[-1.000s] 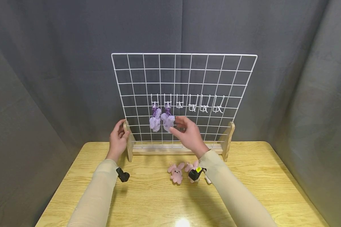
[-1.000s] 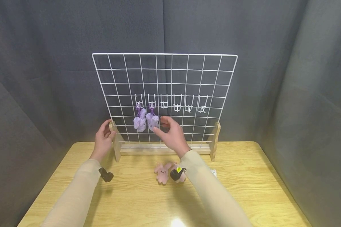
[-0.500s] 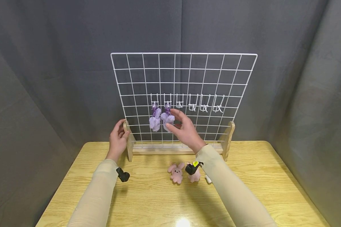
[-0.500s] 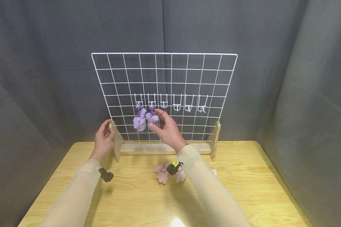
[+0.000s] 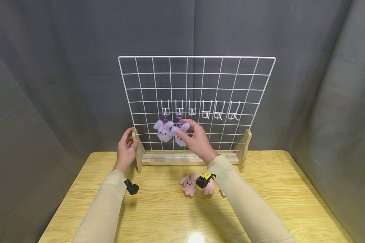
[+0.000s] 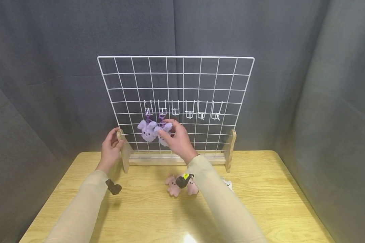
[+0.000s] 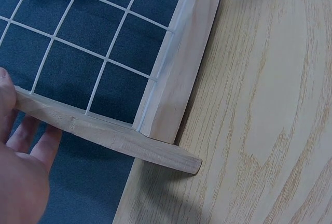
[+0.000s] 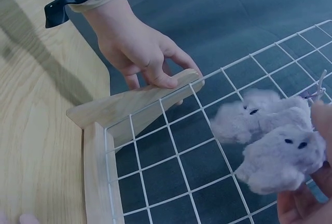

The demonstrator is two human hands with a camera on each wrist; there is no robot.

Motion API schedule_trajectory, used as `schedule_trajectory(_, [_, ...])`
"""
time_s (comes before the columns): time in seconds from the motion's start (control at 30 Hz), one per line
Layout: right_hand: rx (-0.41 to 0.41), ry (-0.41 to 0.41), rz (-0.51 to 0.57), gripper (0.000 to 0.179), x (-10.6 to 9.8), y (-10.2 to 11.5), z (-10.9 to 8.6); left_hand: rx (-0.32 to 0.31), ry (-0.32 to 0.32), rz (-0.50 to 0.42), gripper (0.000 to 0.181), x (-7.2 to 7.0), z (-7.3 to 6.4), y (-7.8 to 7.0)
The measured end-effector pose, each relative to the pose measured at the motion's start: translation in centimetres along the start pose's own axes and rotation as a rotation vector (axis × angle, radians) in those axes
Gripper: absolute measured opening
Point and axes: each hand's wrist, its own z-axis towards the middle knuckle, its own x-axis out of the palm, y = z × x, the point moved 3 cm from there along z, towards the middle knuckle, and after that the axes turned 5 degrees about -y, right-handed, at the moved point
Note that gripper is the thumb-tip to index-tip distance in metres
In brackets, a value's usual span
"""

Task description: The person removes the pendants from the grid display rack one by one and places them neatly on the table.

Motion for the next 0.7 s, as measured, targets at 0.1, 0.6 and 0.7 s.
schedule_trajectory(0.1, [-0.004, -0.027, -0.009, 0.036, -0.1, 0.0, 0.0, -0.004, 0.002, -0.001, 0.059, 0.0, -0.1, -0.1])
schedule_trajectory(0.6, [-0.020, -0.024, -0.041, 0.025, -0.6, 0.9, -0.6, -0.004, -0.008, 0.010, 0.059, 0.0, 0.0, -0.1])
schedule_trajectory(0.7, [-0.031, -0.031, -0.019, 0.025, -0.6, 1.0, -0.7, -0.004, -0.009, 0.011, 0.059, 0.0, -0.1, -0.1])
